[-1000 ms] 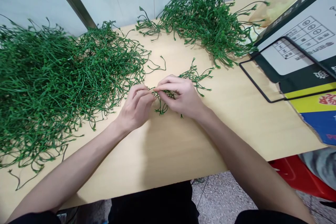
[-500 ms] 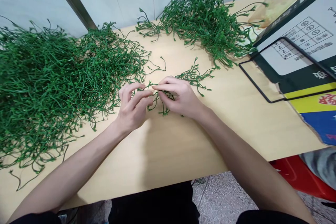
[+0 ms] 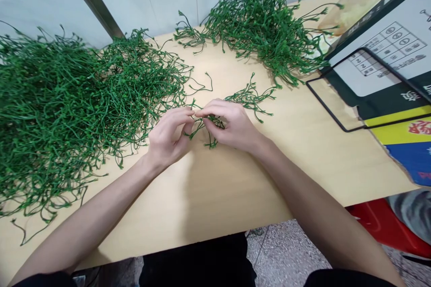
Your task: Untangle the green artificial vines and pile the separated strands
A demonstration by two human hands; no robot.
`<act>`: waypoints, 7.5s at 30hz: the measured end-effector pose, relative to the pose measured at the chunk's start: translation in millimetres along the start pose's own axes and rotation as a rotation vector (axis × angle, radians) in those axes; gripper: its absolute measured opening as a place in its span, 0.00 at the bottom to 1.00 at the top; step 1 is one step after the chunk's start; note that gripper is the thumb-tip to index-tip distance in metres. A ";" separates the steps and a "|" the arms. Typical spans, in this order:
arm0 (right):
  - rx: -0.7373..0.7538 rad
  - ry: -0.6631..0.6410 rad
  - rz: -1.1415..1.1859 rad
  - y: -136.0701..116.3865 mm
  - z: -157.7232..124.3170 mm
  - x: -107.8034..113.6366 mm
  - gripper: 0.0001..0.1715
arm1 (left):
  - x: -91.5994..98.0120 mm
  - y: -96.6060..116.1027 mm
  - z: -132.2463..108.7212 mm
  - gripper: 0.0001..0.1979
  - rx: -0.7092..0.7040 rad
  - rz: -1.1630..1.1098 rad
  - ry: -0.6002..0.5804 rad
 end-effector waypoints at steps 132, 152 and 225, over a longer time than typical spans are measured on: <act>-0.275 0.120 0.043 6.5 -4.3 2.2 0.10 | 3.5 -18.4 9.3 0.20 0.604 -0.895 0.105; -0.294 0.076 0.168 5.3 -4.8 2.0 0.09 | 4.8 -16.1 1.1 0.17 0.561 -0.295 0.189; -0.022 0.198 -0.236 4.7 -6.0 9.3 0.11 | 3.6 -12.1 8.3 0.14 0.399 -0.184 -0.164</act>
Point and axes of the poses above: each hand's wrist, its own z-axis towards the middle knuckle, its own x-axis out of the back of the hand, y = z × x, the point moved 3 cm from there along z, towards the middle knuckle, and after that the axes turned 13 degrees about -z, right-handed, at the moved point
